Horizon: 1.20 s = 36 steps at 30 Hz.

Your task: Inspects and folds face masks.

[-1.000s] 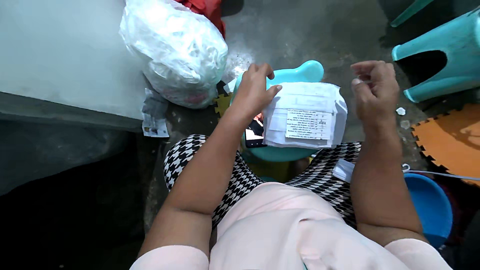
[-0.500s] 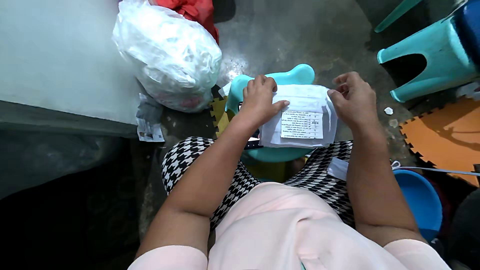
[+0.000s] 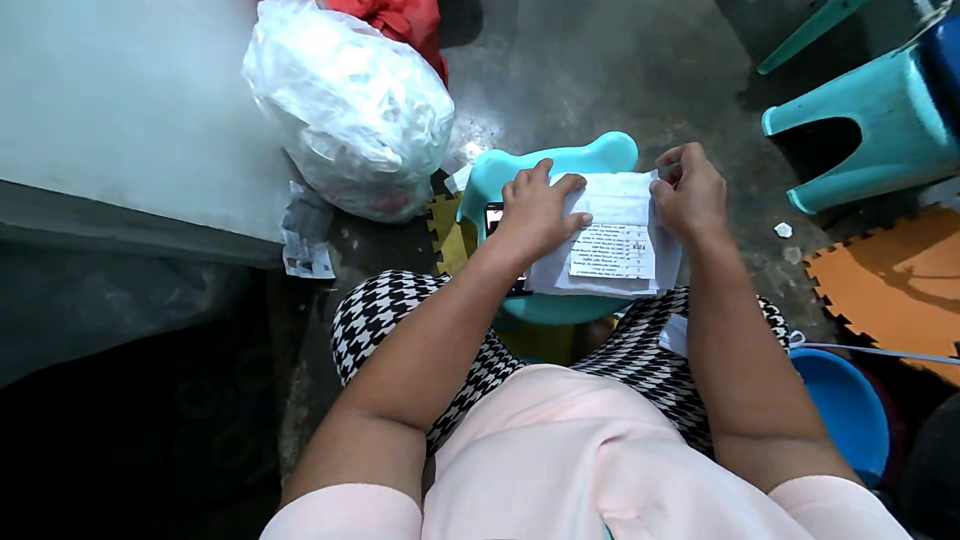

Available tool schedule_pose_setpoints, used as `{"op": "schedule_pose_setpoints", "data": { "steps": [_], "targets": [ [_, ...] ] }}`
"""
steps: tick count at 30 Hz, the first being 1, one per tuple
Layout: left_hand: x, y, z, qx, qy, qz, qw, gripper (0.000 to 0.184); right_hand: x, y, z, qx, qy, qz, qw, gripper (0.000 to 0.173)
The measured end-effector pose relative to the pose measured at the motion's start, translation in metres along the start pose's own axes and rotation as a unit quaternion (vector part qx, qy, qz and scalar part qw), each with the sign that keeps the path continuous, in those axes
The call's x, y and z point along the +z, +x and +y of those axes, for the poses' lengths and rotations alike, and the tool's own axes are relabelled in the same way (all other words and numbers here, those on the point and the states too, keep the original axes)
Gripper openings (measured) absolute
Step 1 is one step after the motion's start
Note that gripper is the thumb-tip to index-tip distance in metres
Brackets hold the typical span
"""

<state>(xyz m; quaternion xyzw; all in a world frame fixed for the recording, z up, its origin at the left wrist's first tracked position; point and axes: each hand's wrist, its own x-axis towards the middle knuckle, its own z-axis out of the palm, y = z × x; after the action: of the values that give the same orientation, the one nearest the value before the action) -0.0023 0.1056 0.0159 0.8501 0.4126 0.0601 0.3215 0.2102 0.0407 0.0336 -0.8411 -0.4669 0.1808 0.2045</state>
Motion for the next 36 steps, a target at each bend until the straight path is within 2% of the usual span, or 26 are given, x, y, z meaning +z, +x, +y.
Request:
{"op": "schedule_pose_setpoints", "data": {
  "steps": [8,11,15,20,24,28,33,36],
  "targets": [
    [-0.008,0.001,0.001,-0.015,-0.017,-0.016,1.0,0.053,0.001,-0.003,0.002,-0.031,-0.044,0.022,0.998,0.035],
    [-0.018,0.004,-0.004,-0.01,-0.053,-0.014,0.998,0.052,-0.006,-0.013,-0.005,-0.058,-0.062,-0.005,0.996,0.037],
    [-0.026,0.006,-0.011,-0.006,-0.028,-0.039,0.999,0.054,-0.01,-0.02,-0.007,-0.045,-0.101,-0.063,0.992,0.035],
    [-0.029,0.004,-0.013,-0.006,-0.014,-0.038,0.999,0.055,-0.02,-0.031,-0.004,-0.018,-0.121,-0.041,0.992,0.034],
    [-0.03,0.003,-0.013,-0.009,-0.023,-0.034,0.999,0.052,-0.035,-0.053,0.017,-0.038,-0.131,-0.008,0.991,0.035],
    [-0.032,0.0,-0.017,-0.005,-0.032,-0.016,0.999,0.05,-0.066,-0.084,0.042,-0.041,-0.121,-0.042,0.991,0.036],
    [-0.035,-0.001,-0.018,-0.006,-0.05,-0.002,0.999,0.049,-0.085,-0.143,0.1,-0.133,-0.111,-0.069,0.982,0.042],
    [-0.032,-0.006,-0.007,0.031,-0.071,0.064,0.995,0.048,-0.08,-0.174,0.109,-0.155,-0.093,-0.053,0.982,0.037]
  ]
}}
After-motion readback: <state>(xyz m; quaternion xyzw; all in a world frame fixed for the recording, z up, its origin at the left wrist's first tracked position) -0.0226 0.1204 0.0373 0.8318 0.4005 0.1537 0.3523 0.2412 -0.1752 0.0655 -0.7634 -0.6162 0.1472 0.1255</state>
